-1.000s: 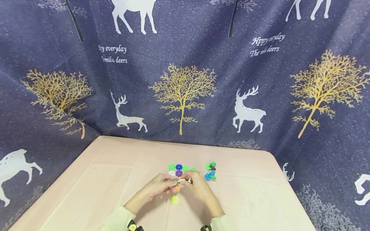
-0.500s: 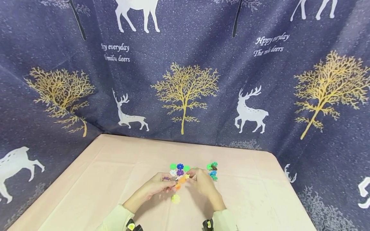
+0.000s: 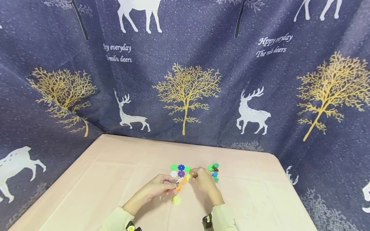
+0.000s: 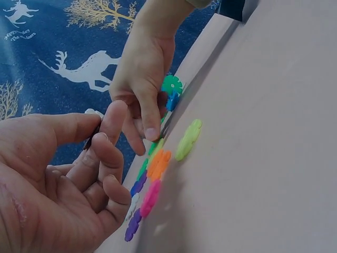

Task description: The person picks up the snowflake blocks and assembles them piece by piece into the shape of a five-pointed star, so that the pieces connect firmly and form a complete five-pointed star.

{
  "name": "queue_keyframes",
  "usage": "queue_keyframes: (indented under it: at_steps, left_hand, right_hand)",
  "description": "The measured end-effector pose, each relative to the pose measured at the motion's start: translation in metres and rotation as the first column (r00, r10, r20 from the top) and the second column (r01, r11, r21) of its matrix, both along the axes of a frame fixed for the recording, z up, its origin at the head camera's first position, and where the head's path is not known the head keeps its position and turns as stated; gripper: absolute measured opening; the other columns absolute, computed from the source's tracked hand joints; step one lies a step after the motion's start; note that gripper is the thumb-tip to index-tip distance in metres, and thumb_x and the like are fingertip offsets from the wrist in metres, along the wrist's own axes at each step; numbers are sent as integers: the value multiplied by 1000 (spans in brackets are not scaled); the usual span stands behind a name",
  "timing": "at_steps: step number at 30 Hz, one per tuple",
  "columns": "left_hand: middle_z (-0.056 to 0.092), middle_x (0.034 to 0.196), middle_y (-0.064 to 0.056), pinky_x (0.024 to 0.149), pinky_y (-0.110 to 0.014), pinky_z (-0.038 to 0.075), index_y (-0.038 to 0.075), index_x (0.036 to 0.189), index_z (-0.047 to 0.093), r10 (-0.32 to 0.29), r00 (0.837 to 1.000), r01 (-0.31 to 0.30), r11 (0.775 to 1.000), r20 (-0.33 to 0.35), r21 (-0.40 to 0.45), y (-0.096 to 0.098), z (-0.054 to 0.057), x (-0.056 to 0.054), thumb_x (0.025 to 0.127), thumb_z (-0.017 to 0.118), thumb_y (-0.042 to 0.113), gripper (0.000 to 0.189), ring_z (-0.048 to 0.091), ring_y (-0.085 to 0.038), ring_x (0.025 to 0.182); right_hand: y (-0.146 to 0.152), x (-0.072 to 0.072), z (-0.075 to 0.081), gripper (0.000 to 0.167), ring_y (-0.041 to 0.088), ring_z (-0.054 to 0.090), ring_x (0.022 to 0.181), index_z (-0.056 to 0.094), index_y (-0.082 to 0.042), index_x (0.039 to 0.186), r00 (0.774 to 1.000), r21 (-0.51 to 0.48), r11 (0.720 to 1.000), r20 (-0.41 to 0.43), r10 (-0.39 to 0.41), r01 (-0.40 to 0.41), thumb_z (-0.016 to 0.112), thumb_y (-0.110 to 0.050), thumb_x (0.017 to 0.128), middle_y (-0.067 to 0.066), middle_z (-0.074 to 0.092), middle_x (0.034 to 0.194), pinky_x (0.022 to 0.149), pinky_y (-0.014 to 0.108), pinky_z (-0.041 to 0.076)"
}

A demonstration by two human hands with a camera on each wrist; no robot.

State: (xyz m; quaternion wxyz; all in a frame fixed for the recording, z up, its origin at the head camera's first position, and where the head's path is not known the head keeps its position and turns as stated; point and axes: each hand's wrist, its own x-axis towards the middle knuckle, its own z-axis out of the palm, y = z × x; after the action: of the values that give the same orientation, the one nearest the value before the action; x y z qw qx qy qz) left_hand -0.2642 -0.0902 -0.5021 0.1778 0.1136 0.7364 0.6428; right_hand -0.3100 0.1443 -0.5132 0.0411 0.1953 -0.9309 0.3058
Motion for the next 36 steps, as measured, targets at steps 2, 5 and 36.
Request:
queue_keyframes:
  at_steps: [2,5,36]
  left_hand:
    - [70,72,2,52,-17,36,-2,99,71,0,1000,0,1000,4,-8,1,1,0,93,68,12,16,50,-5,57]
    - [71,74,1,52,-17,36,-1,99,71,-2,1000,2,1000,9,-12,1,1,0,93,68,13,15,50,-5,57]
    - [75,90,-17,58,-20,42,-8,104,67,-35,999,35,998,-1,55,13,5,-3,99,57,8,20,54,-7,60]
  right_hand:
    - [1,-1,-2,28,17,64,81,74,-7,110,1000,13,1000,-4,3,-2,80,-11,83,1,68,88,75,39,54]
    - [1,-2,-4,25,13,57,77,76,-9,107,1000,26,1000,-3,4,-4,80,-10,82,-2,62,85,71,35,51]
    - [11,11,1,17,11,60,76,65,-15,88,1000,-4,1000,5,-2,2,80,-10,82,-6,65,82,73,33,53]
